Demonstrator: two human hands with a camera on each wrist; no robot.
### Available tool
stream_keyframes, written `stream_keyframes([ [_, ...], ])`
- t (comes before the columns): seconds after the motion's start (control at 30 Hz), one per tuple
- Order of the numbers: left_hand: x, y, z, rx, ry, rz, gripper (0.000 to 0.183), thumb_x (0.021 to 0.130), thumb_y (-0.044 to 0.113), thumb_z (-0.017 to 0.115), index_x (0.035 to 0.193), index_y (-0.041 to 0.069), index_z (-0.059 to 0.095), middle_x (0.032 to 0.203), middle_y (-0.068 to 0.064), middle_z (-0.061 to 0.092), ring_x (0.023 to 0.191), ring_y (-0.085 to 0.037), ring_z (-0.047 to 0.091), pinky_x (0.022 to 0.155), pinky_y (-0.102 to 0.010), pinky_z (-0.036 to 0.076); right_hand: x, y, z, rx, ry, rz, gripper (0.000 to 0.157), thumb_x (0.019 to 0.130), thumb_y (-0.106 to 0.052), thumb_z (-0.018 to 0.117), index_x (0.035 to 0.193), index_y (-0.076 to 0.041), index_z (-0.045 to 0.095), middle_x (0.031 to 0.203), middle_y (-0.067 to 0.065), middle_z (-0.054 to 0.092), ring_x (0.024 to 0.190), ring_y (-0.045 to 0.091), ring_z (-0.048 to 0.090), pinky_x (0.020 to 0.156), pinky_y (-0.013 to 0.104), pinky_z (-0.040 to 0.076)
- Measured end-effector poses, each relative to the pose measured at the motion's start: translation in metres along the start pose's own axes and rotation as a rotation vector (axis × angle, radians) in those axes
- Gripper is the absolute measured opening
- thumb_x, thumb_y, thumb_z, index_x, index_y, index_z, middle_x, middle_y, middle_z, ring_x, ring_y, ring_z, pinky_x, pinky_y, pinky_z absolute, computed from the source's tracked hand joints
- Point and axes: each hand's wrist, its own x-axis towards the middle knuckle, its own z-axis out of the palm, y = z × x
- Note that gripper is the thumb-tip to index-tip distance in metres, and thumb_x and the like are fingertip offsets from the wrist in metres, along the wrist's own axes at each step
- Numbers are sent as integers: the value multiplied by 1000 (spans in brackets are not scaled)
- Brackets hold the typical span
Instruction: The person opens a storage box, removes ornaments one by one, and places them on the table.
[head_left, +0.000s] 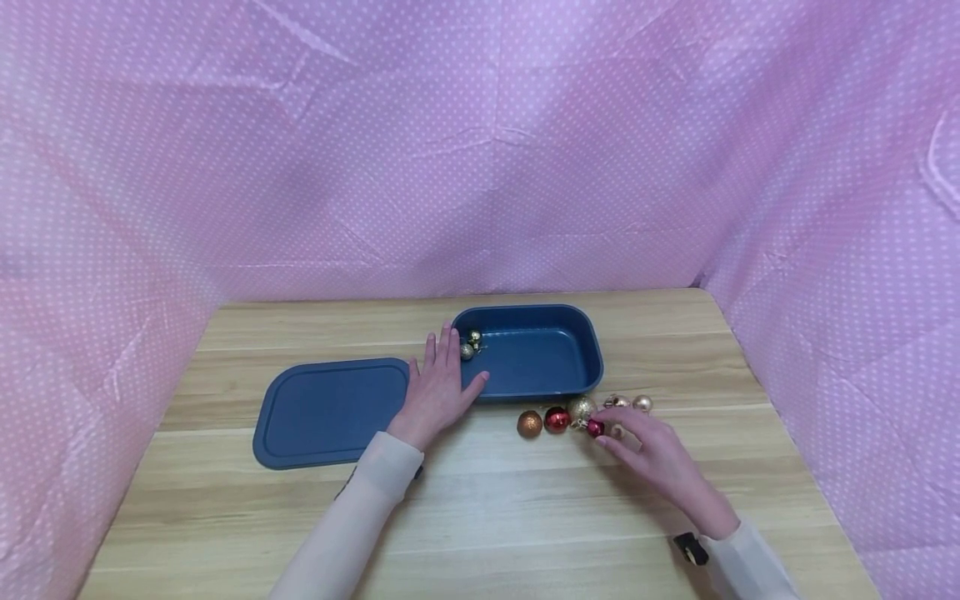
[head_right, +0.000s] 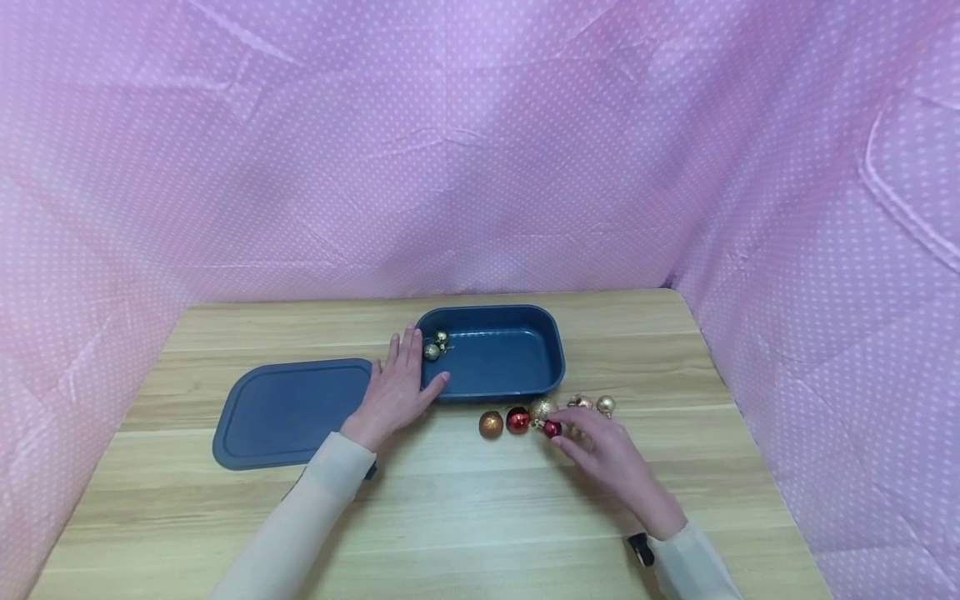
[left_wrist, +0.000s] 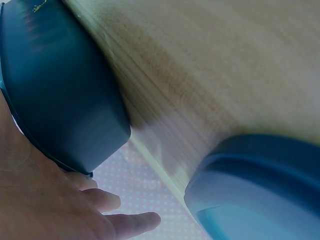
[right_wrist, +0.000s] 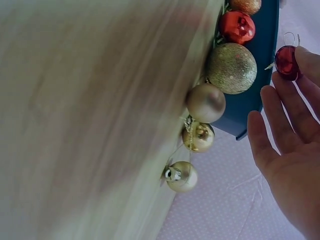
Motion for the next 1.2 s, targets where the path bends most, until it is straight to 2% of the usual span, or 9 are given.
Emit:
stream_keyframes([
  [0.67, 0, -1, 1, 18, -5, 5, 95, 103, 65, 42, 166, 4, 6, 174, -12, -1, 159, -38, 4, 119, -70, 15, -5, 4, 2, -6, -27, -52, 43, 73, 1, 87, 113, -5, 73, 108, 4, 75, 96, 23, 72, 81, 39, 60],
  [1.0, 0, 0, 1, 16, -10, 5, 94, 104, 64, 43, 166, 4, 6, 174, -12, 1, 159, -36, -1, 119, -70, 14, -8, 6, 5, -16, -55, -57, 41, 74, -1, 87, 113, -5, 73, 110, 5, 74, 100, 24, 71, 84, 42, 60],
  [1.2, 0, 0, 0, 20, 0, 6, 94, 104, 64, 43, 166, 4, 7, 174, -13, 2, 159, -38, 3, 119, -70, 15, -7, 8, 5, -47, -57, -75, 39, 73, -3, 88, 110, -6, 75, 109, 3, 73, 98, 21, 70, 83, 41, 60],
])
